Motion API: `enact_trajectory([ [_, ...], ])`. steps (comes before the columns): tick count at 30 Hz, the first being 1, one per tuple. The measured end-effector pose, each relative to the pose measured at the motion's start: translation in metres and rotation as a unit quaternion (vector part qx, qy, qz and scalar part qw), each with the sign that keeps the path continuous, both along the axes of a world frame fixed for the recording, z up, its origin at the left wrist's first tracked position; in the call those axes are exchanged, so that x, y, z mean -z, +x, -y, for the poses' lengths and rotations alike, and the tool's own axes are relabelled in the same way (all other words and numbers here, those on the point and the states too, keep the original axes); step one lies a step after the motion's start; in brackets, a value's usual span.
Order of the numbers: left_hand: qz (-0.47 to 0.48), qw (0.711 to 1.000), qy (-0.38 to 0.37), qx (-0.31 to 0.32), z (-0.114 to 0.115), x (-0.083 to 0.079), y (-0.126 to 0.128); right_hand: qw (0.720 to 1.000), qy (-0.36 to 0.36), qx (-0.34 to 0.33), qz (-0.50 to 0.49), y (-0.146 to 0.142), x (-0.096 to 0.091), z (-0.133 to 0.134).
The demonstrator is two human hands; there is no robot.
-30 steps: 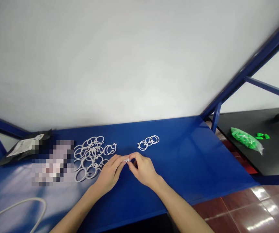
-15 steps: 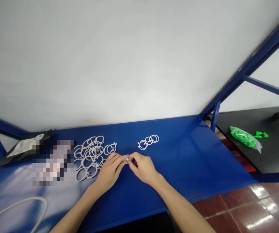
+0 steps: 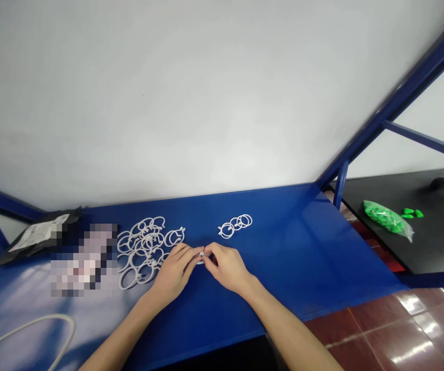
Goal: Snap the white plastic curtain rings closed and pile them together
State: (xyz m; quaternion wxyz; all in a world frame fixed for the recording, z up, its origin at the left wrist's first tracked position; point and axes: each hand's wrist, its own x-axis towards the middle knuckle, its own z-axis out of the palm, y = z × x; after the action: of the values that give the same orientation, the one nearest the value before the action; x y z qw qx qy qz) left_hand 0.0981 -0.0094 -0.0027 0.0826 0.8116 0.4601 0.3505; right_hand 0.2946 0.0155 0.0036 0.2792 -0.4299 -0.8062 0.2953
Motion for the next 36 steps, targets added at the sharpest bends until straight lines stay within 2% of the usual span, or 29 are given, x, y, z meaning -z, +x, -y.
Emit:
enact_trajectory([
  [9, 0.084, 0.996, -0.032, 0.017, -0.001, -0.002, -0.003, 0.999, 0.020, -0.002, -0.032, 0.000, 0.002, 0.000],
  [15, 0.149, 0.985, -0.065, -0.051, -0.001, -0.003, -0.002, 0.996, 0.056, -0.017, -0.061, -0.001, 0.002, 0.001],
  [17, 0.155, 0.984, -0.072, -0.050, -0.001, -0.004, -0.002, 0.996, 0.067, -0.016, -0.062, -0.001, 0.002, 0.001],
  [23, 0.162, 0.985, -0.059, -0.028, 0.004, -0.004, 0.003, 0.993, 0.106, -0.026, -0.052, -0.005, 0.002, 0.004],
  [30, 0.154, 0.988, 0.011, -0.026, 0.010, 0.002, 0.009, 0.990, 0.136, -0.047, 0.002, -0.007, 0.003, 0.013],
  [34, 0.106, 0.994, 0.016, -0.001, 0.005, 0.002, 0.005, 0.989, 0.136, -0.053, 0.024, -0.004, 0.002, 0.009],
  [36, 0.055, 0.998, 0.022, -0.010, 0.000, -0.002, -0.001, 0.989, 0.139, -0.038, 0.015, -0.005, 0.001, 0.004],
])
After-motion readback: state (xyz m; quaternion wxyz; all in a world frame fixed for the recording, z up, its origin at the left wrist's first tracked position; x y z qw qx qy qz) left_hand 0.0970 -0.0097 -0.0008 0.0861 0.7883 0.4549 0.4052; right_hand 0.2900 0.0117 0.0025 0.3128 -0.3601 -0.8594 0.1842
